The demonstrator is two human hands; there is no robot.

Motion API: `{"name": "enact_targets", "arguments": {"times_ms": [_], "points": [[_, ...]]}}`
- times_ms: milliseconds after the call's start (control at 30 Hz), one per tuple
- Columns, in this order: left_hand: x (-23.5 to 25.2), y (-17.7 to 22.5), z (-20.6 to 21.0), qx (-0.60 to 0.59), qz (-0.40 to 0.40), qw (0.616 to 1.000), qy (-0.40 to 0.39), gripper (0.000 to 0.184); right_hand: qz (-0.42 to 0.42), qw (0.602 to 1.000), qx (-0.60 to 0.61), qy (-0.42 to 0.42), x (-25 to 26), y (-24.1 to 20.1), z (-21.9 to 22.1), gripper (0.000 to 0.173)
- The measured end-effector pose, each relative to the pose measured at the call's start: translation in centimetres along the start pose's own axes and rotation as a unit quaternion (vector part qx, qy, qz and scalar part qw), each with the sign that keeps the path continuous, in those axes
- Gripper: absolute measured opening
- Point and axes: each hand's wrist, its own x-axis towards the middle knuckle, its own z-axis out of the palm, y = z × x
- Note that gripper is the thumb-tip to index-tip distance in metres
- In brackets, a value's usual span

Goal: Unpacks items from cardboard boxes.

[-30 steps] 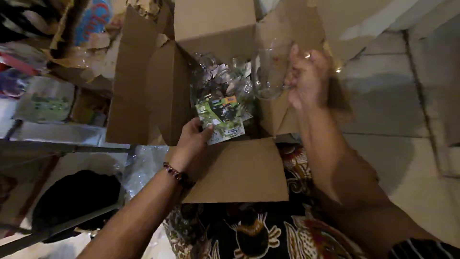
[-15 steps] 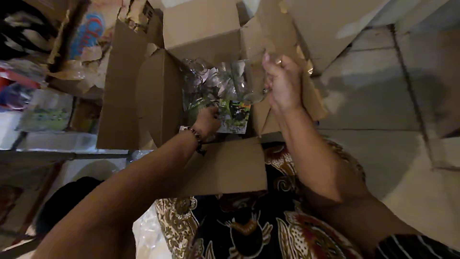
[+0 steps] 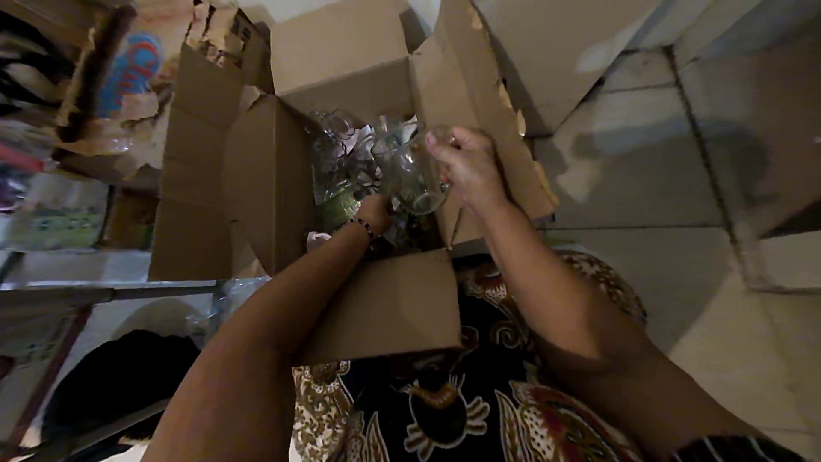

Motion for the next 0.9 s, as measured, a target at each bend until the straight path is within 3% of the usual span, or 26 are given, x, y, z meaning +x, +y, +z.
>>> {"name": "enact_targets", "arguments": {"times_ms": [267, 500, 633, 800, 900], "points": [[1.7, -0.9, 0.3, 0.046, -0.032, 0.998, -0.018, 0.04, 0.08, 0.983, -0.153, -0.068, -1.2, 0.6, 1.6, 0.038], [1.0, -2.2, -1.0, 0.01, 0.041, 0.999, -0.01, 0.033, 0.096, 0.951, -0.264, -0.131, -1.9, -0.1, 2.3, 0.042], [0.7, -1.2, -1.6, 0.005, 0.01, 1.0, -0.026, 0.03, 0.092, 0.922, -0.324, -0.193, -2.1, -0.1, 2.5, 0.04], [1.2, -2.7, -1.4, 0.041, 0.104, 0.993, -0.043, 0.017, 0.078, 0.879, -0.396, -0.253, -2.3, -0.4, 2.7, 0.039], [1.4, -3.4, -1.6, 0.019, 0.11, 0.992, -0.061, 0.016, 0.051, 0.843, -0.458, -0.277, -2.2, -0.1, 3.0, 0.04]]}}
